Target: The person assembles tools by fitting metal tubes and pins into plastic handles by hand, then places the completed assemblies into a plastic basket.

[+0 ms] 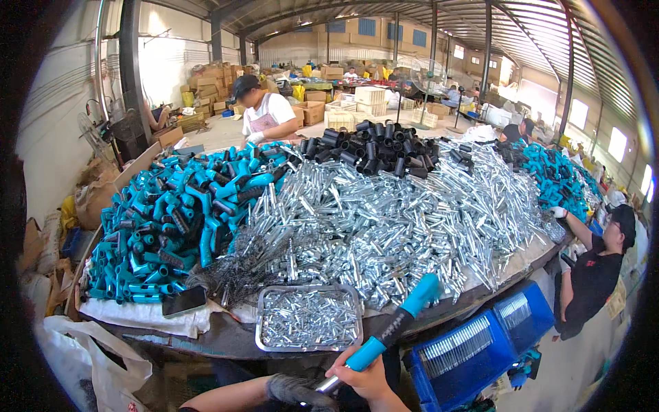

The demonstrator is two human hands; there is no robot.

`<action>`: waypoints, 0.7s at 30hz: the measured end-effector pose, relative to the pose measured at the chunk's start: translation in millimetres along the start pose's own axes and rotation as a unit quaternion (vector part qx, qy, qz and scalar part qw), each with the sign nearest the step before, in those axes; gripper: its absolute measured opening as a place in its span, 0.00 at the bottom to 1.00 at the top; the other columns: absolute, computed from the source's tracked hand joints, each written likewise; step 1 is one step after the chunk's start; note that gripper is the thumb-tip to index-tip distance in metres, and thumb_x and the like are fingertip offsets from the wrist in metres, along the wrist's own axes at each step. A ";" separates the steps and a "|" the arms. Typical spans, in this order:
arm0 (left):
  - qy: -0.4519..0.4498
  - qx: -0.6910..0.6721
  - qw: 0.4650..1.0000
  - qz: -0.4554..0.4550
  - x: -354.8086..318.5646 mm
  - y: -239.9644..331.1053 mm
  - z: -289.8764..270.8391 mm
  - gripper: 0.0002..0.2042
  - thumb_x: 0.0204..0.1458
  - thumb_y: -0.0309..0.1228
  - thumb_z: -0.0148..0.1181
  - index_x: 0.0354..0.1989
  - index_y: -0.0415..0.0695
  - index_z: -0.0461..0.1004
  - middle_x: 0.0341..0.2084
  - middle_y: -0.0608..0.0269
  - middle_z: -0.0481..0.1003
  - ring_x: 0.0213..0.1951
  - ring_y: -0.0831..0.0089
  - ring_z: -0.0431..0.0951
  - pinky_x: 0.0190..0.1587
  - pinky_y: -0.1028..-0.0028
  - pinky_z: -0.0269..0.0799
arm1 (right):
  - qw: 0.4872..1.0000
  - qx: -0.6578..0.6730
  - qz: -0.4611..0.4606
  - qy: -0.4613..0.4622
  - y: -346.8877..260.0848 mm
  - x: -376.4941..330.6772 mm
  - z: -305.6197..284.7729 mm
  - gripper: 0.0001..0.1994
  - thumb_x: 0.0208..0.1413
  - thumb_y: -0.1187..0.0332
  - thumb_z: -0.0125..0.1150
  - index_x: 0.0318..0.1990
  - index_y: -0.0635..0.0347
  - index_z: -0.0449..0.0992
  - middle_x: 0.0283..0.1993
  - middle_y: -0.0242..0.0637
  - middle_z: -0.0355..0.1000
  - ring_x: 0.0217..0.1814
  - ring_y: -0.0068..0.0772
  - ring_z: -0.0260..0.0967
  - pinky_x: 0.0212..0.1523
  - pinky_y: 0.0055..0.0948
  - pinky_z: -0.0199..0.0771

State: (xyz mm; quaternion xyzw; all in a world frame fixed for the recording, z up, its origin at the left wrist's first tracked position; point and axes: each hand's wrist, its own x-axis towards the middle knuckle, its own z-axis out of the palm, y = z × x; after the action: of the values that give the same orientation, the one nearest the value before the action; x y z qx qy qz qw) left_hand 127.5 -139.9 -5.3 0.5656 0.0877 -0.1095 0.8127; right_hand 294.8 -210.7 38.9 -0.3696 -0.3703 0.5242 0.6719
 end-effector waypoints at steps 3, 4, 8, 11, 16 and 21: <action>0.182 0.497 0.848 0.003 17.1 -13.7 -12.2 0.22 0.49 0.47 0.60 0.46 0.45 0.70 0.31 0.58 0.74 0.34 0.69 0.74 0.39 0.68 0.69 | 0.974 -0.196 0.010 0.112 -2.0 1.4 0.4 0.07 0.38 0.75 0.67 0.19 0.64 0.73 0.18 0.34 0.72 0.20 0.23 0.70 0.24 0.22 0.69; 0.353 0.573 0.736 0.075 25.3 3.9 -2.6 0.22 0.45 0.46 0.63 0.44 0.45 0.70 0.28 0.56 0.74 0.30 0.63 0.74 0.37 0.66 0.70 | 0.939 -0.300 -0.079 0.147 1.9 2.8 -2.9 0.08 0.38 0.76 0.69 0.19 0.62 0.73 0.18 0.32 0.71 0.19 0.20 0.68 0.23 0.21 0.67; 0.153 0.301 0.940 0.045 2.6 23.6 11.7 0.17 0.52 0.42 0.59 0.43 0.44 0.71 0.25 0.62 0.74 0.28 0.69 0.73 0.33 0.69 0.70 | 0.967 -0.205 -0.107 0.104 -2.8 -18.9 4.9 0.07 0.37 0.78 0.68 0.19 0.62 0.73 0.18 0.33 0.70 0.19 0.21 0.68 0.22 0.23 0.67; 0.028 0.068 0.995 0.074 4.7 14.1 18.3 0.15 0.54 0.40 0.57 0.41 0.41 0.70 0.24 0.63 0.72 0.26 0.74 0.72 0.29 0.69 0.69 | 0.984 -0.154 -0.075 0.051 -6.8 -24.7 2.9 0.07 0.37 0.79 0.67 0.19 0.62 0.73 0.18 0.34 0.71 0.19 0.20 0.66 0.22 0.22 0.66; 0.366 0.557 0.743 0.056 17.3 33.1 23.9 0.13 0.47 0.42 0.58 0.28 0.44 0.75 0.21 0.50 0.74 0.24 0.53 0.74 0.29 0.61 0.69 | 0.922 -0.313 -0.156 0.164 -6.8 -24.6 6.9 0.08 0.38 0.77 0.70 0.21 0.61 0.73 0.20 0.30 0.71 0.22 0.19 0.68 0.25 0.20 0.68; 0.054 0.069 0.993 0.073 5.9 3.0 34.3 0.16 0.52 0.47 0.58 0.27 0.45 0.74 0.19 0.64 0.74 0.21 0.73 0.73 0.25 0.73 0.69 | 0.994 -0.082 -0.066 0.037 -5.5 -28.0 4.8 0.07 0.38 0.78 0.68 0.22 0.62 0.74 0.20 0.32 0.71 0.22 0.22 0.69 0.26 0.21 0.69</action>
State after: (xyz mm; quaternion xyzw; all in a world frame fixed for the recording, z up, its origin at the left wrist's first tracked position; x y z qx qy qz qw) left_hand 134.7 -171.5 7.7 0.6306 0.0822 -0.0250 0.7714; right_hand 288.1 -238.5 42.9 -0.4178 -0.4106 0.4325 0.6854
